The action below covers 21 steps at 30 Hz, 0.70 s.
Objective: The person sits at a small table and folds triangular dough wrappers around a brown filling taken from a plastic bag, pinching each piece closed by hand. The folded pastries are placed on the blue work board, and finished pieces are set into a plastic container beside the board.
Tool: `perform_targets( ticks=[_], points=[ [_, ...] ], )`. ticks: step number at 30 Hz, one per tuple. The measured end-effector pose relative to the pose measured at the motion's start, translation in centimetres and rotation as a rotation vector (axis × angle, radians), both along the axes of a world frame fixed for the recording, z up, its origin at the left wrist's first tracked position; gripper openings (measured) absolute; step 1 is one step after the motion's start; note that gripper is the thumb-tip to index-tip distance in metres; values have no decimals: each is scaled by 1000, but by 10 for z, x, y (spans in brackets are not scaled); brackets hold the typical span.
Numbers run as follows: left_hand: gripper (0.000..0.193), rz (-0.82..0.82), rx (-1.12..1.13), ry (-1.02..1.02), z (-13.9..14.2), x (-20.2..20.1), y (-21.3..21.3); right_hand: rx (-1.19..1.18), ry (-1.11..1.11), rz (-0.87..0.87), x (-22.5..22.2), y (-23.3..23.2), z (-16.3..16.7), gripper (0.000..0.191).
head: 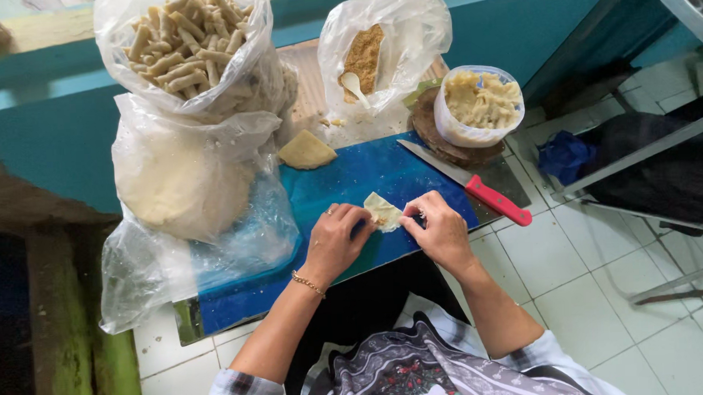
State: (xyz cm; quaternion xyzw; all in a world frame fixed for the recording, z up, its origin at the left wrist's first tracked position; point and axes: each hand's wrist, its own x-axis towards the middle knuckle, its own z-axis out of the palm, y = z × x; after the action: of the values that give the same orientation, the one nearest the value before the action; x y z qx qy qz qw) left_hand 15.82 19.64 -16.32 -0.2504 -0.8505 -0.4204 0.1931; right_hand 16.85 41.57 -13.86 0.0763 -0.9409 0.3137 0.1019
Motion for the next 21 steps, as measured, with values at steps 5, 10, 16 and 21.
perform_targets(
  ticks=[5, 10, 16, 21],
  points=[
    [18, -44, -76, 65, 2, 3, -4, -73, -159, -51, -3, -5, 0, 21],
    [18, -66, -88, 84, 0, 3, -5, 21, -37, -58, 0, -11, 3, 19],
    [12, -52, -105, 123, -2, 1, -6, -81, -125, -60, -3, -14, 3, 13],
    [10, -36, -124, 155, -7, 0, -7, -351, -164, -16, -5, -22, -5, 22]
  ],
)
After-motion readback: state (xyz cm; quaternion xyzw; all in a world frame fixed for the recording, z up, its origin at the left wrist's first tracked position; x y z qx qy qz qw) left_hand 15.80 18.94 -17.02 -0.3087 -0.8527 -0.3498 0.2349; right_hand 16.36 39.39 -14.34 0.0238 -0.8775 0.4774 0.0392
